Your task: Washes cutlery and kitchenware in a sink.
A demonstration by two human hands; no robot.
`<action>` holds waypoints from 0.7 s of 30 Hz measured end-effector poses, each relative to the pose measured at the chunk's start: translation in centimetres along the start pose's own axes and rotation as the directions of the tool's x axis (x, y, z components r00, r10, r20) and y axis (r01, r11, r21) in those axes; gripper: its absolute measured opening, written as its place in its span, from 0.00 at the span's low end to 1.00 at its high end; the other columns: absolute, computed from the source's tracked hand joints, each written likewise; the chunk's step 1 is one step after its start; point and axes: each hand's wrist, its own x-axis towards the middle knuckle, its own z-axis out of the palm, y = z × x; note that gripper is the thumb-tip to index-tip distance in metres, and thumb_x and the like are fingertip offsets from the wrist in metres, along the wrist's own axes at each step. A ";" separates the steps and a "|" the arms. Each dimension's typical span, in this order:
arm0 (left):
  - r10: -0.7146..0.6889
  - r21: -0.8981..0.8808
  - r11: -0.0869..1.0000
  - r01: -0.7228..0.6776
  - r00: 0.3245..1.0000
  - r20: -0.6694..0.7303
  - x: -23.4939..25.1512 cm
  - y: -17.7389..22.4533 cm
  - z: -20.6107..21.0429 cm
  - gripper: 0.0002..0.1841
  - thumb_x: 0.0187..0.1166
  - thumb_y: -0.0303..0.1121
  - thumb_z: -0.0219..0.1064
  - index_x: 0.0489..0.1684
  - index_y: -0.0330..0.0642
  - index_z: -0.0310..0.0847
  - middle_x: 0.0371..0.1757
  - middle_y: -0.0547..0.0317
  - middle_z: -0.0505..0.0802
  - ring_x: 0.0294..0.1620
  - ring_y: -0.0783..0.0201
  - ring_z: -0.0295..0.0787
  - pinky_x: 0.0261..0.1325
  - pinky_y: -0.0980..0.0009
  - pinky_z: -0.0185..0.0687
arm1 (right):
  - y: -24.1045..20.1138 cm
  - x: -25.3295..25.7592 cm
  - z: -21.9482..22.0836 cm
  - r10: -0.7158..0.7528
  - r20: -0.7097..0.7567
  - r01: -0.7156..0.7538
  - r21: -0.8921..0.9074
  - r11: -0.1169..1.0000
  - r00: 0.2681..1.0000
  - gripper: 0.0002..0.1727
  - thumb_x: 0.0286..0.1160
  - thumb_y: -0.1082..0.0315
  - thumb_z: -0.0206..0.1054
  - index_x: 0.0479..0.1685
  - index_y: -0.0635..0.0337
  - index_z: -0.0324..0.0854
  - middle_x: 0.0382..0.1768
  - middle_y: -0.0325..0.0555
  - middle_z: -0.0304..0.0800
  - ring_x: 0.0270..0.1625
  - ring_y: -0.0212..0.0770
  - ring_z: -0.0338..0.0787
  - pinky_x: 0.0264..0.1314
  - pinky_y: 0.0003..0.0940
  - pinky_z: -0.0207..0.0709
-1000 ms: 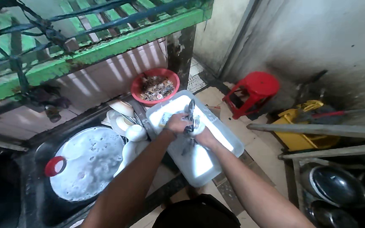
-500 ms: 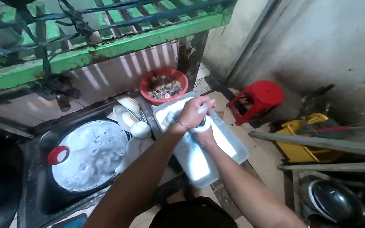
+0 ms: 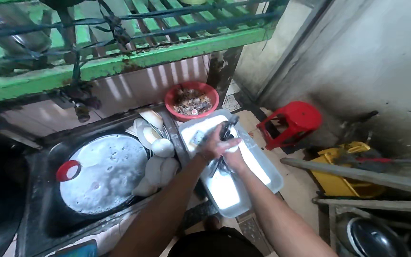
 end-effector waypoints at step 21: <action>-0.270 -0.115 0.963 0.245 0.862 -0.428 3.0 -3.5 1.7 0.24 0.69 0.36 0.78 0.59 0.29 0.80 0.38 0.46 0.96 0.40 0.55 0.95 0.50 0.55 0.91 | 1.1 0.0 -1.2 0.019 0.325 0.118 -0.397 0.910 0.946 0.33 0.74 0.61 0.76 0.76 0.67 0.74 0.66 0.64 0.85 0.70 0.55 0.86 0.78 0.56 0.76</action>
